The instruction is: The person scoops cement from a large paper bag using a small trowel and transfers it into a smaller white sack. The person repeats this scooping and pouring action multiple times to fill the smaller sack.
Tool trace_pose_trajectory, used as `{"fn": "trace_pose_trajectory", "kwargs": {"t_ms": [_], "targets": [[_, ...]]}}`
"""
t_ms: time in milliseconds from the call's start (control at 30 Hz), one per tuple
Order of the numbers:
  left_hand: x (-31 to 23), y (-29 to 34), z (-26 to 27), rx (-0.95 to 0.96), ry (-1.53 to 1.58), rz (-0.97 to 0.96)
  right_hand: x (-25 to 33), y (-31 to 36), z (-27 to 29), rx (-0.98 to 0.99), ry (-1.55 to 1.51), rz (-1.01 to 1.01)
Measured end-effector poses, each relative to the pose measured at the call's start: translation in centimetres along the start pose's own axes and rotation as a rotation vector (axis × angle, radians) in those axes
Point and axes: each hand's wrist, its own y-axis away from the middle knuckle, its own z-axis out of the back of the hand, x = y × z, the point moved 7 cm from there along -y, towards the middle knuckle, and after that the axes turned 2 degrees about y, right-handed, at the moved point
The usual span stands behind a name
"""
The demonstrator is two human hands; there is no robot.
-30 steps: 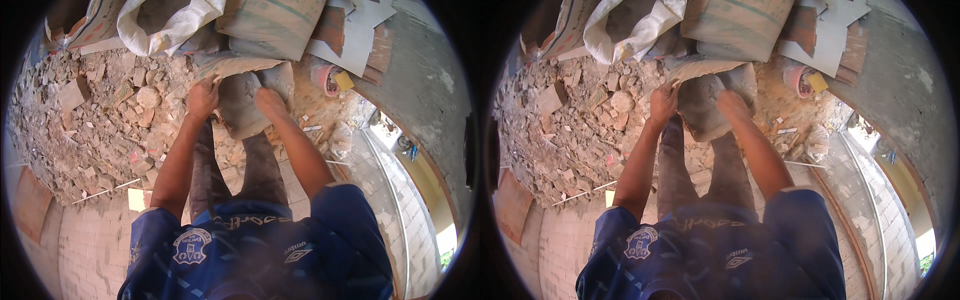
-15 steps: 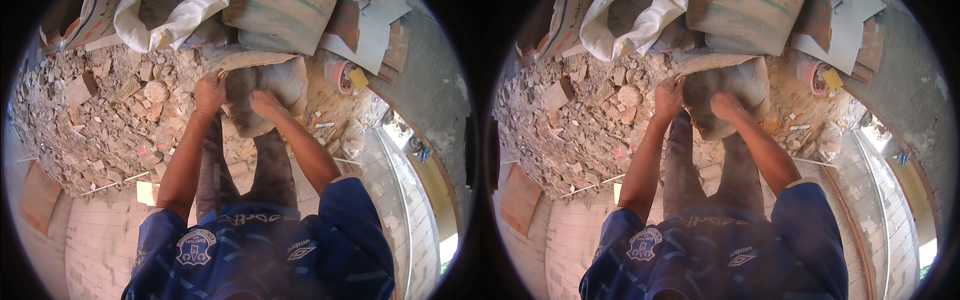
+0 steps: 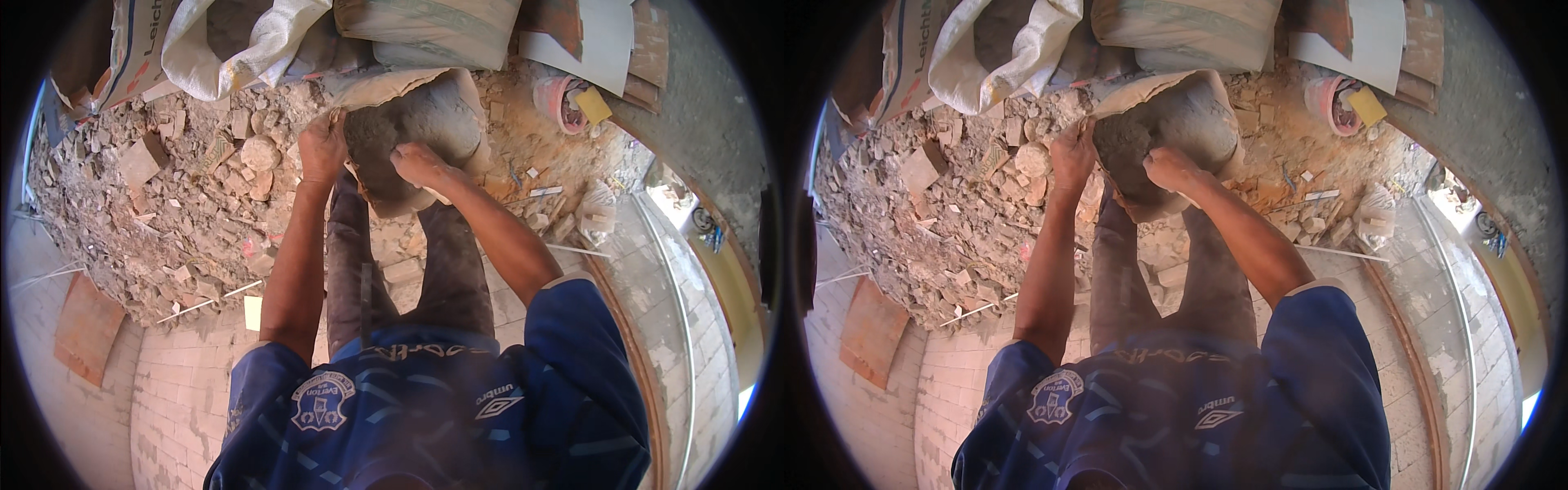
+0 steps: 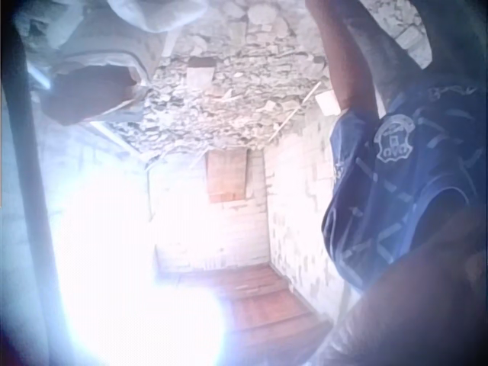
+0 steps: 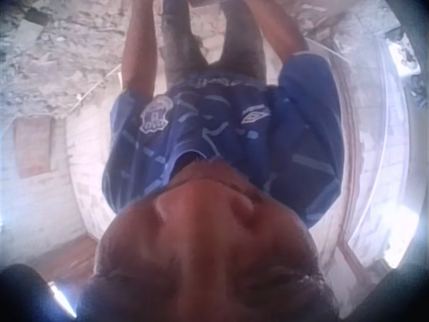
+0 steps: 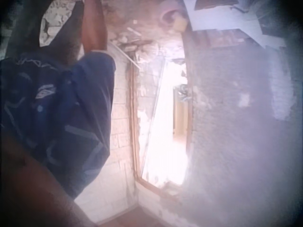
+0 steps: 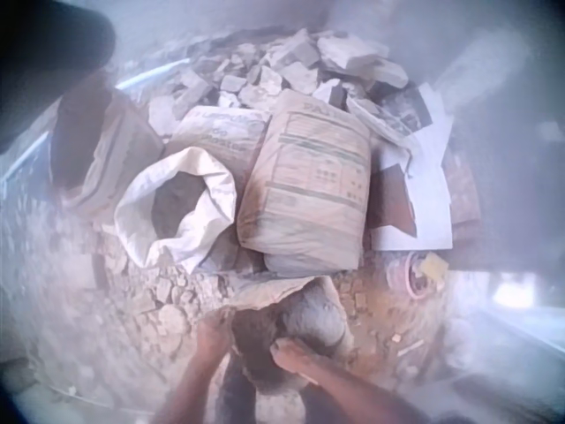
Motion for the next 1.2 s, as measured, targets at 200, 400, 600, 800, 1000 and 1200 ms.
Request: {"fn": "trace_pose_trajectory", "kwargs": {"t_ms": [200, 400, 600, 800, 1000, 1200], "targets": [[-0.8, -0.1, -0.1, -0.026, 0.067, 0.004, -1.0, 0.0, -0.6, -0.026, 0.274, 0.379], [-0.3, 0.0, 1.1, 0.115, -0.039, -0.002, -1.4, 2.9, 2.6, 0.161, -0.138, -0.142], [-0.6, -0.4, 1.5, 0.207, 0.007, -0.071, -1.6, 6.0, 5.2, 0.149, -0.141, -0.139], [-1.1, -0.2, 1.6, 0.209, 0.083, -0.063, -1.2, 10.5, 7.8, 0.171, -0.109, -0.243], [-0.7, -0.5, 1.3, 0.221, 0.132, -0.068, -1.5, 15.1, 10.1, 0.180, -0.056, -0.344], [1.4, -1.4, 0.2, 0.267, 0.108, 0.002, 3.3, 17.5, 14.7, 0.179, 0.054, -0.142]]}}
